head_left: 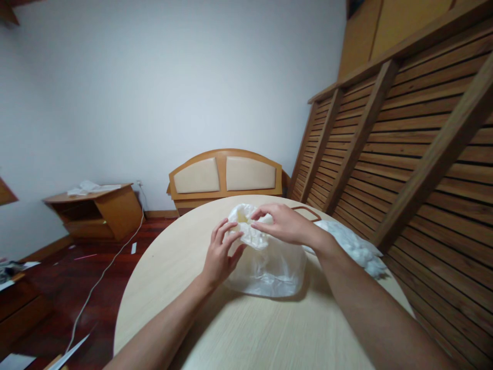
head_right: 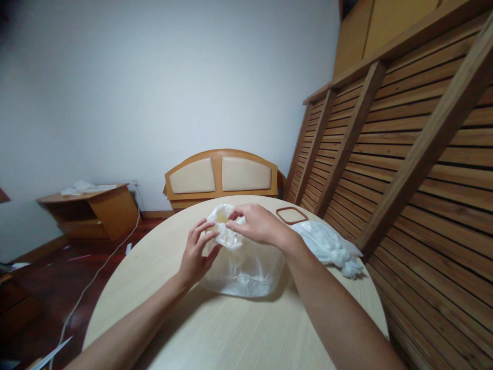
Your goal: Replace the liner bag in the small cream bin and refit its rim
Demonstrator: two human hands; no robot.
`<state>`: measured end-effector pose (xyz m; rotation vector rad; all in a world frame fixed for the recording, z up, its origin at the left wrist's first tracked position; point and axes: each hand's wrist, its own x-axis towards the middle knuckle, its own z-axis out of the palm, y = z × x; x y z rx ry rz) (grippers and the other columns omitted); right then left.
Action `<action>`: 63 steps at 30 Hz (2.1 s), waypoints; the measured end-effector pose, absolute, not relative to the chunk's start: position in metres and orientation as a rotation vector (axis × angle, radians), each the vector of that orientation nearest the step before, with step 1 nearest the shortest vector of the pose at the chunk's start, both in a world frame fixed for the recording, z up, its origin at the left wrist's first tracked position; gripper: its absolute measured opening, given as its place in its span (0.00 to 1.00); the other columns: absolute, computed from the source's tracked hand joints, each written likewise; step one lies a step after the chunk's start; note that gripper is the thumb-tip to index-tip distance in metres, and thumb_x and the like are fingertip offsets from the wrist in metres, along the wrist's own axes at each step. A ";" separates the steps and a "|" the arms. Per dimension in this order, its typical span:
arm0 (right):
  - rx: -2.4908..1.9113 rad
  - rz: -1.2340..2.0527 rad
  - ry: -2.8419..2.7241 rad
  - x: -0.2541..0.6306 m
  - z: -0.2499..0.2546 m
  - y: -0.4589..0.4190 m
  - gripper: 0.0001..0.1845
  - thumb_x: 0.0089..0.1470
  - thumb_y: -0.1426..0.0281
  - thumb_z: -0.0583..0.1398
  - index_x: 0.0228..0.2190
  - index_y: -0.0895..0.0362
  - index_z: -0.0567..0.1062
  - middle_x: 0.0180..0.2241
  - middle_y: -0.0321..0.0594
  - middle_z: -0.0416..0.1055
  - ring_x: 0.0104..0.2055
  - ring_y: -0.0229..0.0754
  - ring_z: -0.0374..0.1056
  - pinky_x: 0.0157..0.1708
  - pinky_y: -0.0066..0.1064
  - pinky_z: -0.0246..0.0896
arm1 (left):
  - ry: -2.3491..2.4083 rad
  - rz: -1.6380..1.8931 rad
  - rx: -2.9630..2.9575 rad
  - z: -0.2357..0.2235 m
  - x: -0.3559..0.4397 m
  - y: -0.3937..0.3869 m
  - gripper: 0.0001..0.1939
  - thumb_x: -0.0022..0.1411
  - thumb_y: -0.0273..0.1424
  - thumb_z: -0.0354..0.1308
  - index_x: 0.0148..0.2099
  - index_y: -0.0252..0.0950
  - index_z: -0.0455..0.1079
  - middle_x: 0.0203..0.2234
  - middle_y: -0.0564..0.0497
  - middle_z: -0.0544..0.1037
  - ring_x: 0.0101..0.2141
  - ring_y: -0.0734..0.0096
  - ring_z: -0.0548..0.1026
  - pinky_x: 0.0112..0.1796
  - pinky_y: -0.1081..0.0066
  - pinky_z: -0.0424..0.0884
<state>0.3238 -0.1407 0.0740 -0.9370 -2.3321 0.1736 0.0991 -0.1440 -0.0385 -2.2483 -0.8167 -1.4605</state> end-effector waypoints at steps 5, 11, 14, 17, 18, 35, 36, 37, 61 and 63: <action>-1.052 0.170 -2.475 0.318 0.071 -0.152 0.23 0.56 0.52 0.64 0.45 0.55 0.81 0.45 0.46 0.80 0.48 0.53 0.74 0.46 0.36 0.64 | -0.948 -1.503 -2.231 -0.044 0.097 -0.139 0.16 0.67 0.28 0.59 0.56 0.41 0.66 0.54 0.42 0.70 0.60 0.52 0.65 0.56 0.46 0.69; -1.083 0.234 -2.452 0.318 0.074 -0.149 0.09 0.57 0.62 0.65 0.33 0.54 0.83 0.33 0.39 0.82 0.36 0.44 0.75 0.36 0.30 0.60 | -0.980 -1.488 -2.234 -0.043 0.097 -0.139 0.15 0.70 0.25 0.53 0.56 0.41 0.68 0.53 0.43 0.72 0.60 0.55 0.65 0.57 0.49 0.69; -1.050 0.269 -2.427 0.320 0.078 -0.150 0.07 0.56 0.66 0.66 0.32 0.55 0.83 0.32 0.38 0.81 0.34 0.42 0.75 0.34 0.29 0.60 | -0.936 -1.500 -2.202 -0.041 0.097 -0.138 0.14 0.69 0.24 0.54 0.54 0.41 0.69 0.52 0.44 0.73 0.58 0.57 0.67 0.55 0.51 0.71; -0.965 0.357 -2.467 0.324 0.080 -0.150 0.06 0.54 0.66 0.67 0.31 0.55 0.83 0.31 0.38 0.81 0.34 0.41 0.74 0.35 0.29 0.61 | -0.873 -1.511 -2.165 -0.039 0.095 -0.137 0.12 0.68 0.24 0.57 0.52 0.40 0.69 0.50 0.45 0.74 0.57 0.57 0.69 0.54 0.52 0.72; -0.933 0.382 -2.486 0.325 0.081 -0.150 0.06 0.54 0.66 0.67 0.31 0.55 0.83 0.31 0.38 0.81 0.34 0.41 0.74 0.35 0.29 0.62 | -0.855 -1.513 -2.157 -0.038 0.094 -0.136 0.12 0.67 0.24 0.57 0.51 0.40 0.69 0.49 0.45 0.75 0.56 0.57 0.69 0.53 0.52 0.72; -1.042 0.208 -2.628 0.323 0.080 -0.156 0.13 0.56 0.60 0.64 0.27 0.55 0.83 0.22 0.35 0.76 0.25 0.37 0.66 0.26 0.29 0.51 | -0.774 -1.362 -2.254 -0.033 0.094 -0.141 0.06 0.63 0.23 0.60 0.37 0.38 0.67 0.55 0.42 0.73 0.59 0.54 0.69 0.54 0.53 0.73; -1.063 0.155 -2.579 0.322 0.081 -0.158 0.16 0.58 0.57 0.63 0.27 0.55 0.82 0.23 0.36 0.75 0.25 0.38 0.66 0.26 0.29 0.51 | -0.778 -1.371 -2.239 -0.033 0.094 -0.141 0.06 0.63 0.23 0.60 0.38 0.38 0.67 0.53 0.43 0.74 0.58 0.55 0.71 0.54 0.53 0.73; -1.085 0.102 -2.515 0.320 0.082 -0.158 0.17 0.59 0.56 0.62 0.29 0.56 0.81 0.24 0.37 0.76 0.26 0.39 0.67 0.26 0.30 0.52 | -0.785 -1.387 -2.217 -0.033 0.094 -0.141 0.06 0.63 0.23 0.59 0.38 0.38 0.67 0.51 0.43 0.76 0.55 0.56 0.73 0.52 0.55 0.74; -0.956 0.271 -2.608 0.325 0.073 -0.144 0.07 0.48 0.76 0.65 0.33 0.56 0.78 0.33 0.36 0.77 0.35 0.40 0.69 0.34 0.28 0.56 | -0.736 -1.428 -2.055 -0.019 0.088 -0.151 0.16 0.63 0.25 0.59 0.54 0.40 0.69 0.50 0.41 0.75 0.49 0.56 0.73 0.49 0.55 0.72; -0.957 0.272 -2.625 0.324 0.074 -0.146 0.08 0.47 0.76 0.66 0.33 0.56 0.78 0.34 0.37 0.78 0.35 0.40 0.70 0.34 0.28 0.57 | -0.744 -1.373 -2.113 -0.017 0.088 -0.151 0.19 0.64 0.27 0.60 0.57 0.41 0.68 0.55 0.41 0.74 0.56 0.53 0.69 0.54 0.51 0.69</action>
